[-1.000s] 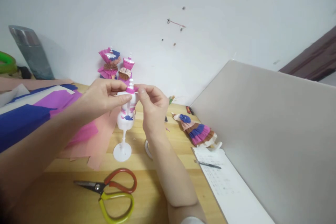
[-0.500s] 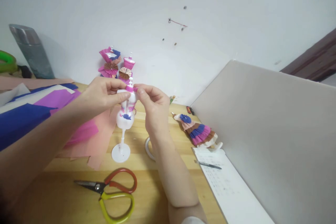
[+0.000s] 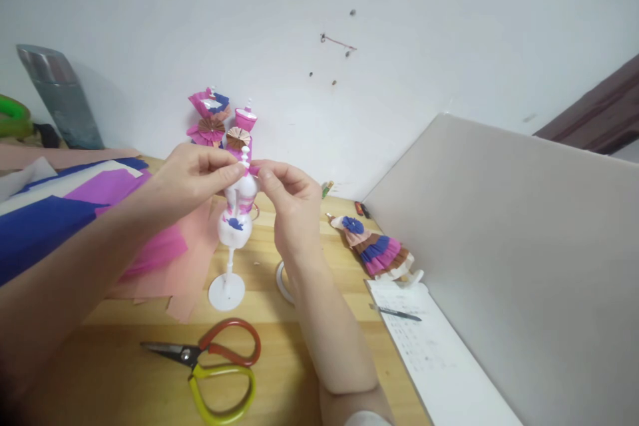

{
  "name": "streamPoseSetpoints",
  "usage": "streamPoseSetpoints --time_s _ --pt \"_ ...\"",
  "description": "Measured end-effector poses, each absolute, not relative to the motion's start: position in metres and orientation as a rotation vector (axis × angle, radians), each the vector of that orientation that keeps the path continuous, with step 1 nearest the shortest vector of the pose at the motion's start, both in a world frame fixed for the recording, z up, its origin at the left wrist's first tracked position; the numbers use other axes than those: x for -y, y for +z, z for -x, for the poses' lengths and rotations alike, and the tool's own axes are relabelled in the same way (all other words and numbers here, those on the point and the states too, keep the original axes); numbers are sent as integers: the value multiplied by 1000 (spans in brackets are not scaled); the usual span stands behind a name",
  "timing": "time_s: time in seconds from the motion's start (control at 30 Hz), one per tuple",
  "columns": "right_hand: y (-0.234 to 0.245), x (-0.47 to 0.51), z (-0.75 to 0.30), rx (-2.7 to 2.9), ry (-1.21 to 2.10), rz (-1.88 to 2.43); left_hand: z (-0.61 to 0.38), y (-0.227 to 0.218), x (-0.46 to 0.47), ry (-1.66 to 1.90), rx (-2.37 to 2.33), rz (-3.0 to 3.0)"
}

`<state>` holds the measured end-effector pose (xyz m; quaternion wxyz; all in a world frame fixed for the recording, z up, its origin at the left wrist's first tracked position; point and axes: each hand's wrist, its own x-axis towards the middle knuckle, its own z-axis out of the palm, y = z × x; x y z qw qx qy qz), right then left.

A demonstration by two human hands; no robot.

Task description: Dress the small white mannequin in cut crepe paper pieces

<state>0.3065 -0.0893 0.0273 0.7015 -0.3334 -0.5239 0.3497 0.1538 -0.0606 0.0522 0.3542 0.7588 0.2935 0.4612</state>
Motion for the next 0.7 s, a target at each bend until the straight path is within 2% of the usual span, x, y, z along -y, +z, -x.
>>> streamPoseSetpoints --time_s 0.47,0.7 --pt "26 95 -300 1152 776 731 -154 53 60 1190 -758 -2045" --pt "23 93 -300 1189 715 731 -148 55 56 1031 -629 -2025"
